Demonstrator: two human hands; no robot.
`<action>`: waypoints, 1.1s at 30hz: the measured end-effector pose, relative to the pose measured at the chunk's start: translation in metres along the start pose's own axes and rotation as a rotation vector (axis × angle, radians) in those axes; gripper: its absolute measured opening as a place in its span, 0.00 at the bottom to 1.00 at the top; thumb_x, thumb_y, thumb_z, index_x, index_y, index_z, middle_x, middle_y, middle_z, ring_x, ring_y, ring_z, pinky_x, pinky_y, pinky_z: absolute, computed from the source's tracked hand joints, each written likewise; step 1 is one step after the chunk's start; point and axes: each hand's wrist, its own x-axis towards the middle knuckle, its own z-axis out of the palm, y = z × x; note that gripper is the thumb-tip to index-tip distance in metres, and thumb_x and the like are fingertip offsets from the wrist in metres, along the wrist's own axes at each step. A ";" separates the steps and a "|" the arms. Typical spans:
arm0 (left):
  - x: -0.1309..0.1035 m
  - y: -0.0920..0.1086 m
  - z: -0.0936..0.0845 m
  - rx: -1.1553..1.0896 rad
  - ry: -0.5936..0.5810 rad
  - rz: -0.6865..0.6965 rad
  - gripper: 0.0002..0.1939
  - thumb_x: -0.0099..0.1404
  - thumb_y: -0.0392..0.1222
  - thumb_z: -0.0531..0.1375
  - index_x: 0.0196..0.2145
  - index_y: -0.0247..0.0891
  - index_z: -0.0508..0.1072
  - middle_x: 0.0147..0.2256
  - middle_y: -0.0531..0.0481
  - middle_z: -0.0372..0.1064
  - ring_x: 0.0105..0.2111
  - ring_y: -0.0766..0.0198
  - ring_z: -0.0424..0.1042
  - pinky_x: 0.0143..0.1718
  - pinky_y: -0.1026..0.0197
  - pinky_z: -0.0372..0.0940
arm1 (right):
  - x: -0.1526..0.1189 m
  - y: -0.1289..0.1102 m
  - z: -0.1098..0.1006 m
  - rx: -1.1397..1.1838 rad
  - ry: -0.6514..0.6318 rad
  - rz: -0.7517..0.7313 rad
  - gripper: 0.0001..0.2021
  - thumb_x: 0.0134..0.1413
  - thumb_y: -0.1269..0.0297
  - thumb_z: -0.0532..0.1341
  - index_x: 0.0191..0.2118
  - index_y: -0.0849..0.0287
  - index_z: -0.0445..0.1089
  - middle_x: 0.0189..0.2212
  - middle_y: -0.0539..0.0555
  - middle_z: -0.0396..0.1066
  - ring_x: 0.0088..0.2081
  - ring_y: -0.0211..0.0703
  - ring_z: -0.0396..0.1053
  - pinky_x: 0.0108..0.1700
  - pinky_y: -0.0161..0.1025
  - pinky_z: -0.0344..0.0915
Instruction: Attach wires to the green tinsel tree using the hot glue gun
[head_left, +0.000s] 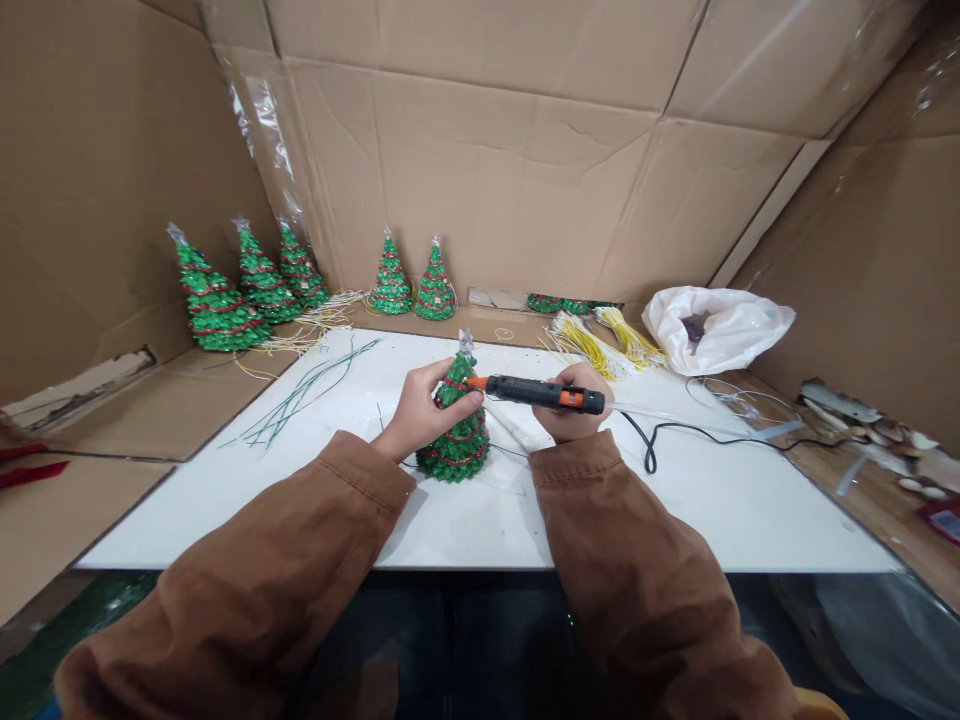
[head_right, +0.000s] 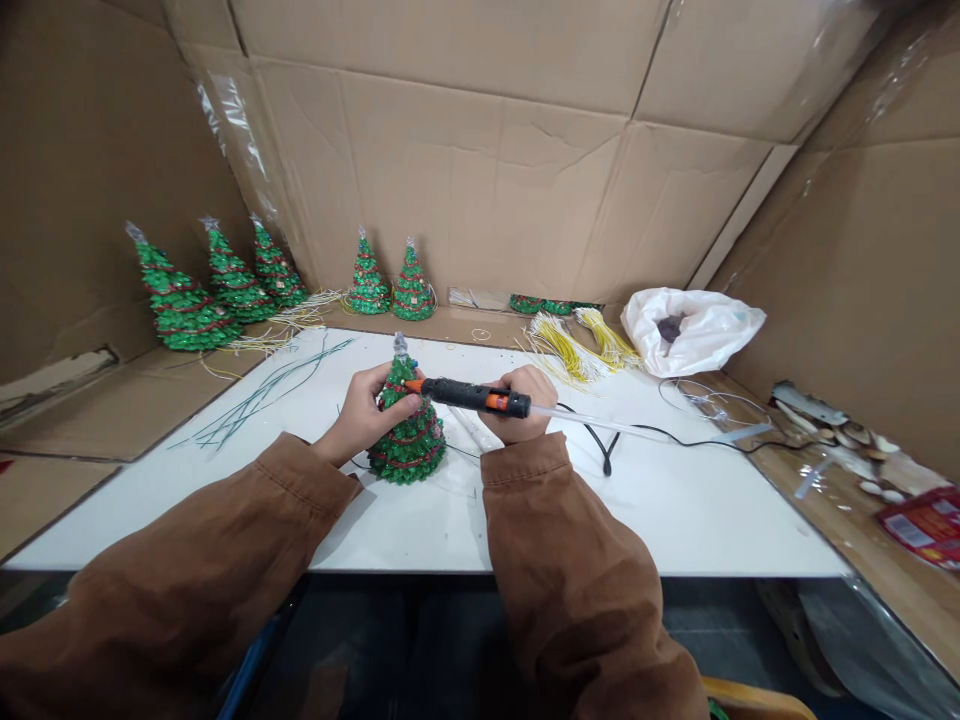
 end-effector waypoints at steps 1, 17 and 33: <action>0.000 0.000 0.000 -0.003 -0.002 0.000 0.15 0.55 0.50 0.60 0.32 0.33 0.71 0.29 0.49 0.70 0.31 0.61 0.69 0.35 0.61 0.63 | 0.002 -0.002 -0.001 0.001 0.009 -0.014 0.12 0.39 0.68 0.59 0.19 0.53 0.51 0.15 0.45 0.55 0.18 0.37 0.56 0.21 0.37 0.53; 0.000 0.001 0.000 0.004 -0.009 -0.001 0.15 0.55 0.50 0.60 0.32 0.33 0.71 0.29 0.49 0.70 0.32 0.61 0.69 0.35 0.61 0.63 | -0.014 0.011 0.009 -0.002 -0.023 0.108 0.12 0.34 0.67 0.60 0.21 0.53 0.51 0.17 0.44 0.54 0.19 0.37 0.55 0.23 0.37 0.55; -0.001 0.000 0.000 0.031 -0.010 -0.008 0.16 0.55 0.50 0.60 0.33 0.33 0.72 0.29 0.50 0.69 0.31 0.61 0.68 0.34 0.61 0.63 | -0.014 0.007 0.009 0.042 -0.004 0.138 0.12 0.33 0.67 0.60 0.23 0.52 0.53 0.18 0.45 0.56 0.20 0.38 0.57 0.24 0.38 0.57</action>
